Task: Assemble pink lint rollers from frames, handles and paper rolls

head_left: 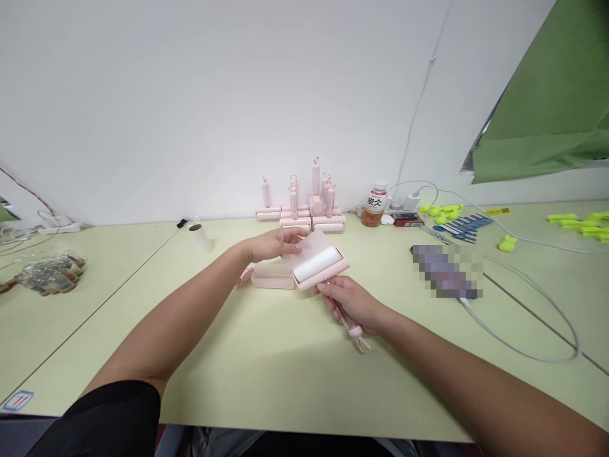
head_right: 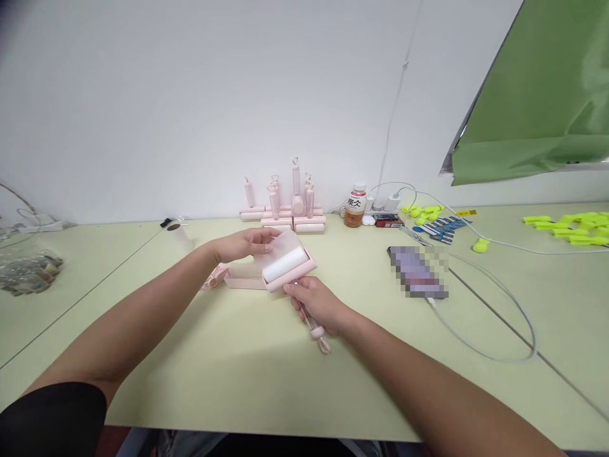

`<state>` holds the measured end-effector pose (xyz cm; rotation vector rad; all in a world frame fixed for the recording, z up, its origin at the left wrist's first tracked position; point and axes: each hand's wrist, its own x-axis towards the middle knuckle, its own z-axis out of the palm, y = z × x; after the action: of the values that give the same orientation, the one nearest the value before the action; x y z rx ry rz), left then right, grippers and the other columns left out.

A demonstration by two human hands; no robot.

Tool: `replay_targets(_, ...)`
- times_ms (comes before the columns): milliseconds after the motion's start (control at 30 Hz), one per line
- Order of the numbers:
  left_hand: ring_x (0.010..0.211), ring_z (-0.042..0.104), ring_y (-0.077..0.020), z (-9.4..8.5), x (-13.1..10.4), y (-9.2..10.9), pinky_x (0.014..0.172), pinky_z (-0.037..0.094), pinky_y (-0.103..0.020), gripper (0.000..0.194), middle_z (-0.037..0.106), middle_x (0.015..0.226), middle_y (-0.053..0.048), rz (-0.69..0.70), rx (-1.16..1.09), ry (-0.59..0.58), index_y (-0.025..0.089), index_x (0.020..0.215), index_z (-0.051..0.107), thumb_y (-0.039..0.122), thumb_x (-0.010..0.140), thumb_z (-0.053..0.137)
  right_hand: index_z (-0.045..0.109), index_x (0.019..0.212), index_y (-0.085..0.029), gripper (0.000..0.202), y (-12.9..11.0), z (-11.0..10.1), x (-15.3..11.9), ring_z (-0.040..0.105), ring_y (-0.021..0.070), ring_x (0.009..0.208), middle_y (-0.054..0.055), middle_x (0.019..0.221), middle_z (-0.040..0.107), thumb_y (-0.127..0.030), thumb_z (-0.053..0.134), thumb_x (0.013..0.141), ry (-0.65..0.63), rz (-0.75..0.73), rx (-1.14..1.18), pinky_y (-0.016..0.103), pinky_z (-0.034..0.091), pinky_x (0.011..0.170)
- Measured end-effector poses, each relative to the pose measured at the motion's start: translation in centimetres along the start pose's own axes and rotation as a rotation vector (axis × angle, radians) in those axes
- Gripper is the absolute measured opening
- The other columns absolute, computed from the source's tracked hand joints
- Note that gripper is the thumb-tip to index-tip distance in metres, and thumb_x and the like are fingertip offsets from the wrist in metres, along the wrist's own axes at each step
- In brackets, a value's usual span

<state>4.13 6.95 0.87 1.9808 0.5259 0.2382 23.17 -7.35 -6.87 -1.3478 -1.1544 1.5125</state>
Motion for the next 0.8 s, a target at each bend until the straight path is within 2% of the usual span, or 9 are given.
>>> replay_targets(200, 0.114, 0.055, -0.0228, 0.2, -0.3, 0.7, 0.093, 0.044, -0.034, 0.055, 0.061, 0.127, -0.008, -0.022, 0.033, -0.053, 0.023, 0.141, 0.047, 0.042, 0.090, 0.057, 0.057, 0.084, -0.018, 0.022, 0.0, 0.1, 0.0, 0.041, 0.0065, 0.037, -0.008, 0.050, 0.050, -0.039, 0.060, 0.084, -0.031, 0.023, 0.019, 0.020, 0.030, 0.039)
replay_targets(433, 0.121, 0.051, -0.0238, 1.0, -0.6, 1.5, 0.098, 0.042, -0.034, 0.052, 0.056, 0.136, -0.007, -0.095, 0.095, -0.057, 0.023, 0.137, 0.051, 0.046, 0.090, 0.056, 0.058, 0.086, -0.017, 0.023, -0.2, 0.2, -0.3, 0.041, 0.0062, 0.036, -0.007, 0.049, 0.051, -0.040, 0.057, 0.087, -0.068, 0.005, 0.053, 0.019, 0.030, 0.038)
replay_targets(633, 0.101, 0.058, -0.0203, 1.8, -1.0, 1.9, 0.085, 0.048, -0.032, 0.049, 0.063, 0.119, -0.006, -0.151, 0.087, -0.008, 0.026, 0.132, 0.055, 0.049, 0.089, 0.055, 0.060, 0.086, -0.016, 0.028, 0.0, 0.0, -0.2, 0.041, 0.0067, 0.035, -0.007, 0.048, 0.050, -0.044, 0.059, 0.086, -0.074, 0.009, 0.100, 0.020, 0.031, 0.037)
replay_targets(800, 0.086, 0.058, -0.0168, 2.3, -1.0, 2.5, 0.073, 0.050, -0.029, 0.048, 0.063, 0.105, -0.005, -0.196, 0.054, 0.037, 0.026, 0.128, 0.057, 0.051, 0.087, 0.056, 0.060, 0.087, -0.016, 0.029, -0.2, -0.3, -0.2, 0.042, 0.0068, 0.035, -0.006, 0.049, 0.051, -0.045, 0.060, 0.086, -0.056, 0.022, 0.123, 0.020, 0.030, 0.037)
